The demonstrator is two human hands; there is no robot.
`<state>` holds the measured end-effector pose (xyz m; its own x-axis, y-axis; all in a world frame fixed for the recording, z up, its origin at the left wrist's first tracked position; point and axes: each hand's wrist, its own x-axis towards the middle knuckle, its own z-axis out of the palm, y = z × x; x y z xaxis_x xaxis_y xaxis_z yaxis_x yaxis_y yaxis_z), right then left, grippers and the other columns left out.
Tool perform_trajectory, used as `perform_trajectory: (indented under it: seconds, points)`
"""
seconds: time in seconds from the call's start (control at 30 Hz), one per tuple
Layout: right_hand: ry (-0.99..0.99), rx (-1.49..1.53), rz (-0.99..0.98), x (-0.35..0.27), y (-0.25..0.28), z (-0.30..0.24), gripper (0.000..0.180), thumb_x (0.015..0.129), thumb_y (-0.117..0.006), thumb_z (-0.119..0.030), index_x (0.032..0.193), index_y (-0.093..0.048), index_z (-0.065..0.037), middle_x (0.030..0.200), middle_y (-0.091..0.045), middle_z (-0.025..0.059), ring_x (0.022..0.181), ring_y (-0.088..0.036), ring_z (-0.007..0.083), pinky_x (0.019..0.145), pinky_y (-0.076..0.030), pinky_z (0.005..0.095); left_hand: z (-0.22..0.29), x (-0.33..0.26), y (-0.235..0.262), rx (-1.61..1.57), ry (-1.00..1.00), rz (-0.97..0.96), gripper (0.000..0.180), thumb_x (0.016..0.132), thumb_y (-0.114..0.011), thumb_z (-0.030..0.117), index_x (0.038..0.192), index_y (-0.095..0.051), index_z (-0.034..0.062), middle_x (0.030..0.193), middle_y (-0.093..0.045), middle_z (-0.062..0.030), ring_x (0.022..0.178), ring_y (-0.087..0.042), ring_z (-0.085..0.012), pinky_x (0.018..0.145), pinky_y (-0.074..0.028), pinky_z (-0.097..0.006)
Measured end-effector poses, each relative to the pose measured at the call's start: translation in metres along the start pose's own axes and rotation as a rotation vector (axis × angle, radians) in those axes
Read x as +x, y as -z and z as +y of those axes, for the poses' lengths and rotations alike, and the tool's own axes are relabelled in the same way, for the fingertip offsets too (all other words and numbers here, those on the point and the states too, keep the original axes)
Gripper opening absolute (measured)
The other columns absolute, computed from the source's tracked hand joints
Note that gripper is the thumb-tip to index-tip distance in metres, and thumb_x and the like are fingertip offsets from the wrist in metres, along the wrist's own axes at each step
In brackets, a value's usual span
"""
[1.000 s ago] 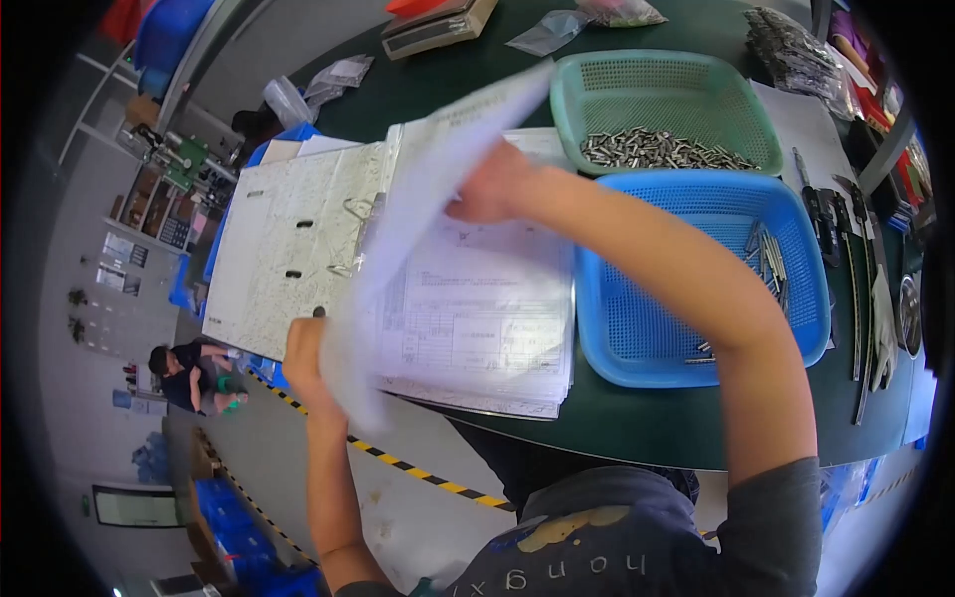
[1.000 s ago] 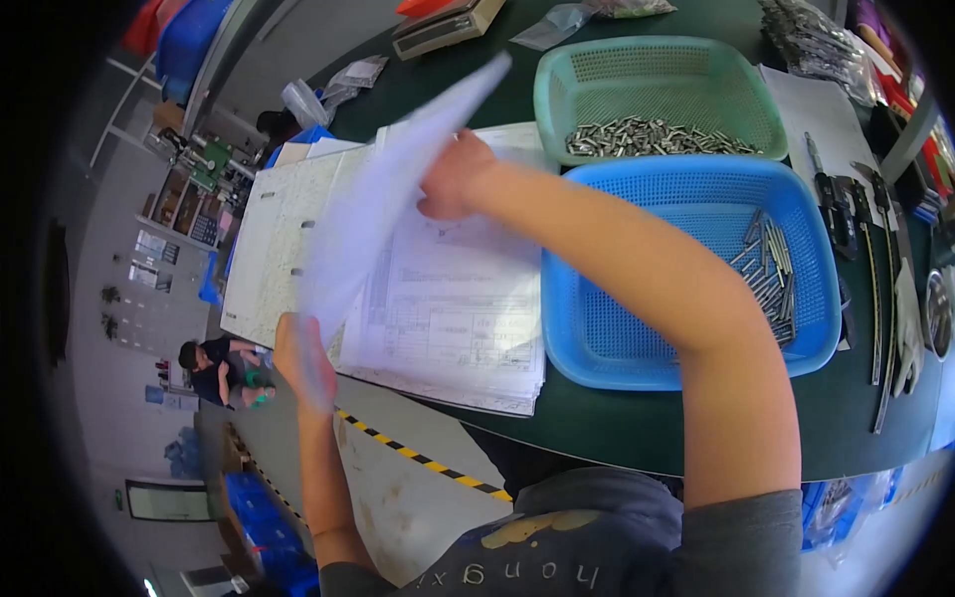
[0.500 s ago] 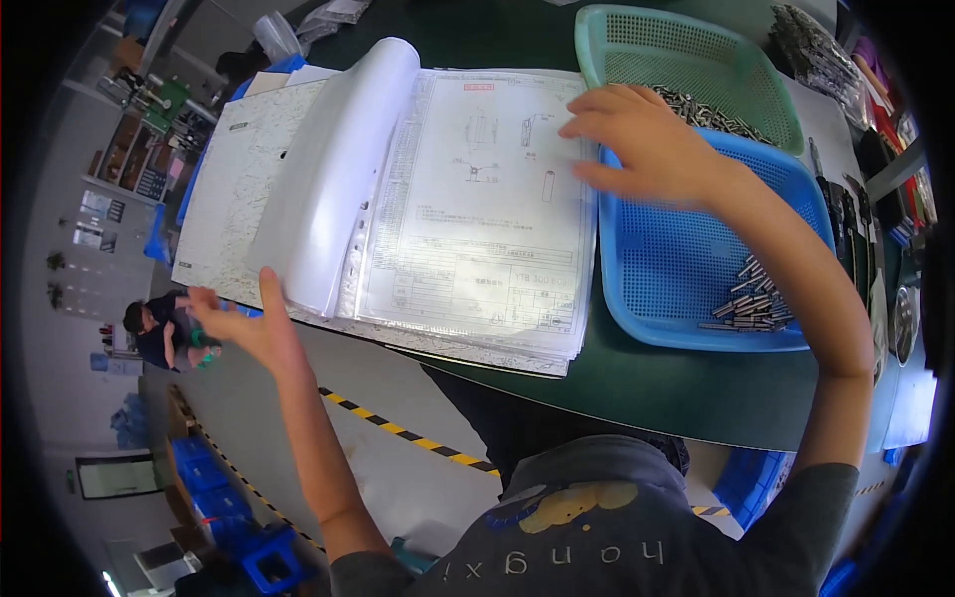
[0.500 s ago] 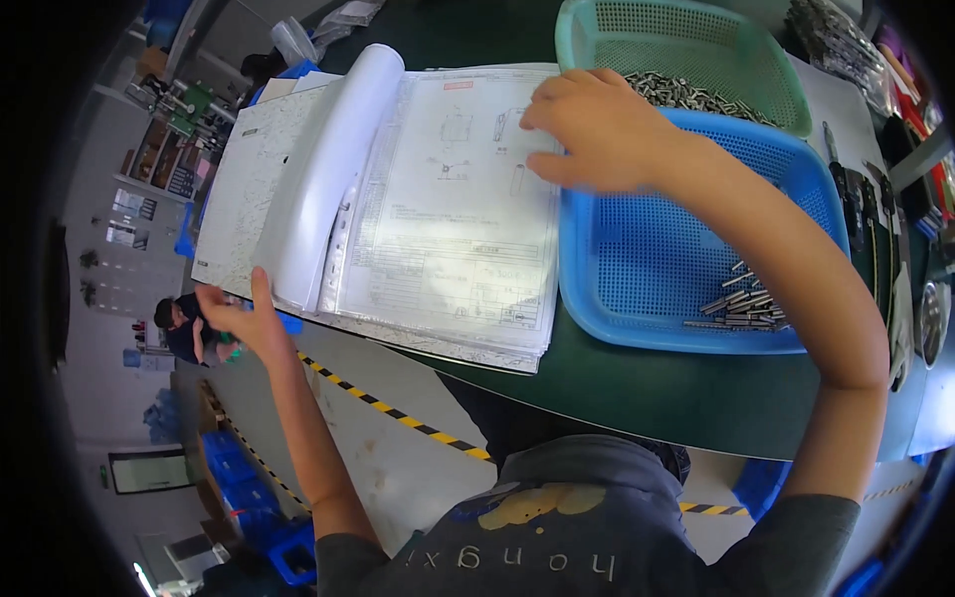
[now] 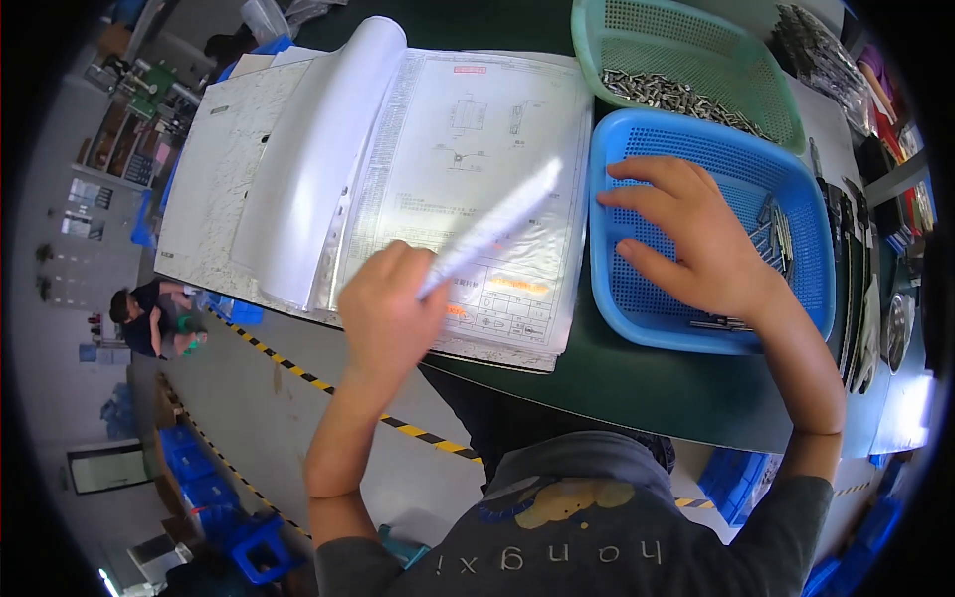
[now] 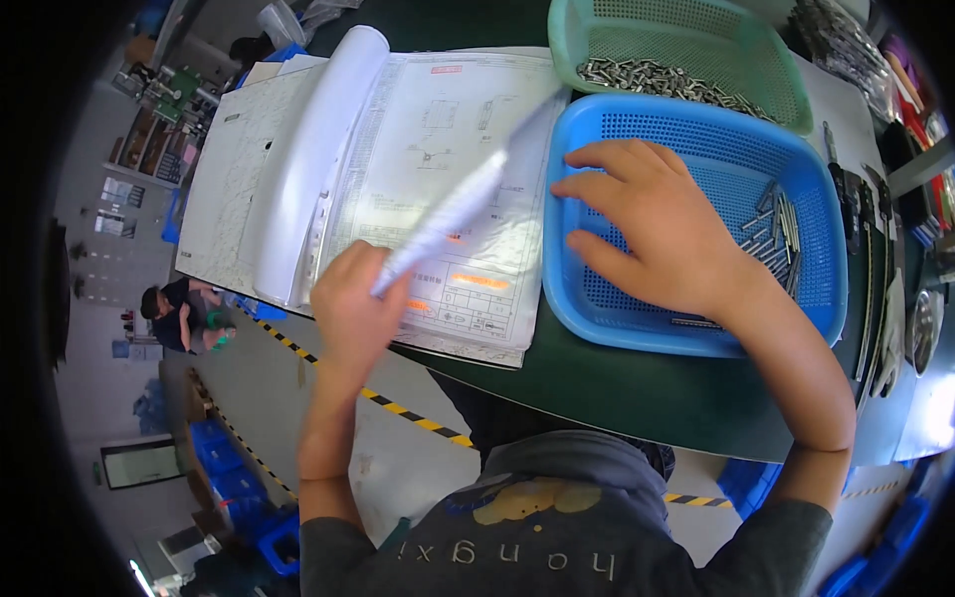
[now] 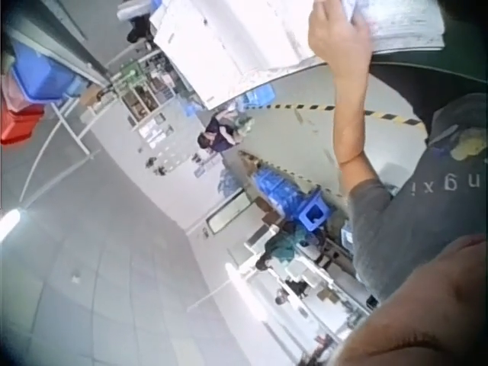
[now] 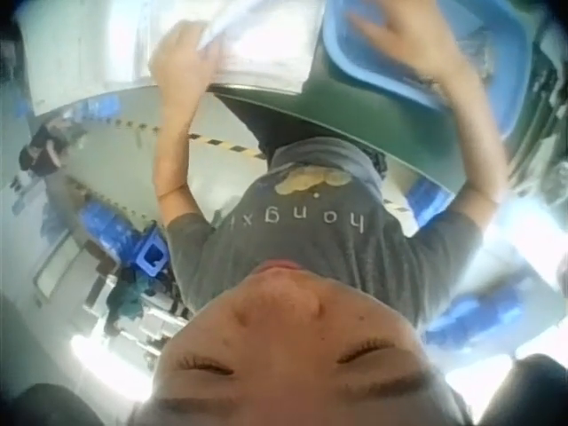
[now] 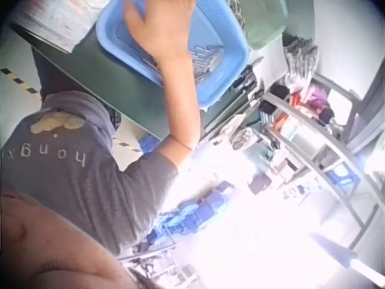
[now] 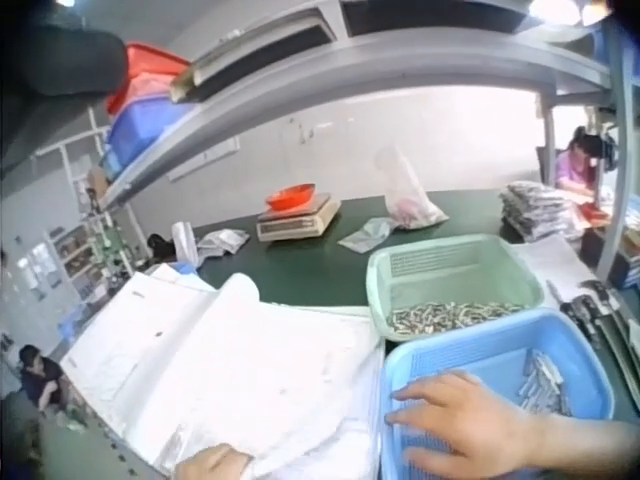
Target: Measure metal components using calipers and a micrometer and verify against documentation.
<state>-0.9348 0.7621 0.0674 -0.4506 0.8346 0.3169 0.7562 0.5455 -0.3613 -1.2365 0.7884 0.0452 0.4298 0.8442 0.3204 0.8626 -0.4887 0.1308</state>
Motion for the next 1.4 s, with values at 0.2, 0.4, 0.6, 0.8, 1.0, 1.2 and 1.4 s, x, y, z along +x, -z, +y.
perform_trajectory:
  seconds: [0.2,0.4,0.6,0.8,1.0,1.2,1.4]
  points:
    - [-0.021,0.059,0.046,0.0,-0.006,0.008,0.036,0.079,-0.065,-0.015,0.113,-0.059,-0.006,0.121,-0.054,0.0168,0.113,-0.051,0.0338,0.097,-0.039,0.0427,-0.038,0.02,0.036,-0.382,0.24,0.27,0.019,0.081,-0.073,0.014,0.083,-0.065,-0.0026,0.074,-0.064,-0.0059,0.062,-0.052,-0.0123,0.059,-0.043,-0.027]
    - [-0.147,-0.059,0.133,0.0,-0.01,0.016,0.044,0.079,-0.064,-0.011,0.121,-0.055,-0.004,0.132,-0.048,0.0166,0.12,-0.046,0.0358,0.102,-0.036,0.0434,-0.099,0.029,0.062,-0.342,0.507,0.592,0.034,0.082,-0.073,0.021,0.102,-0.064,-0.004,0.084,-0.066,-0.0114,0.078,-0.061,-0.0165,0.074,-0.047,-0.031]
    - [-0.153,-0.033,0.105,-0.001,-0.008,0.014,0.043,0.078,-0.063,-0.01,0.121,-0.056,-0.004,0.133,-0.047,0.0176,0.122,-0.045,0.0368,0.104,-0.034,0.044,-0.08,-0.004,0.058,0.463,0.221,0.877,0.048,0.079,-0.069,0.017,0.119,-0.054,-0.0034,0.112,-0.055,-0.0195,0.108,-0.051,-0.0355,0.094,-0.04,-0.042]
    - [-0.124,-0.029,0.154,0.002,-0.01,0.009,0.039,0.076,-0.066,-0.012,0.113,-0.058,-0.004,0.125,-0.051,0.0192,0.115,-0.048,0.0373,0.098,-0.039,0.0443,0.027,-0.022,0.001,-0.217,-0.123,0.179,0.026,0.074,-0.075,0.02,0.088,-0.061,0.0039,0.103,-0.055,-0.0166,0.098,-0.054,-0.0349,0.085,-0.041,-0.043]
    - [-0.141,-0.009,0.136,-0.002,-0.008,0.012,0.036,0.076,-0.066,-0.012,0.111,-0.06,-0.004,0.125,-0.051,0.0188,0.114,-0.049,0.0365,0.097,-0.039,0.0441,0.012,-0.004,-0.008,-0.3,-0.073,0.225,0.016,0.082,-0.068,0.015,0.078,-0.057,0.0037,0.083,-0.056,-0.011,0.079,-0.057,-0.0284,0.07,-0.043,-0.039]
    - [-0.104,-0.024,0.115,-0.001,-0.008,0.009,0.034,0.076,-0.066,-0.012,0.109,-0.06,-0.004,0.124,-0.051,0.0186,0.113,-0.05,0.0368,0.095,-0.04,0.0446,-0.043,0.001,0.039,-0.29,0.452,0.353,0.026,0.098,-0.049,0.025,0.089,-0.055,0.0016,0.071,-0.054,-0.0144,0.065,-0.052,-0.0224,0.062,-0.042,-0.035]
    - [-0.096,-0.016,0.094,-0.001,-0.007,0.006,0.034,0.076,-0.065,-0.013,0.108,-0.06,-0.004,0.125,-0.051,0.019,0.113,-0.05,0.0374,0.095,-0.04,0.0454,-0.096,0.004,0.055,-0.437,0.383,0.468,0.038,0.091,-0.062,0.03,0.111,-0.053,-0.002,0.096,-0.061,-0.0092,0.086,-0.054,-0.0171,0.081,-0.044,-0.031]
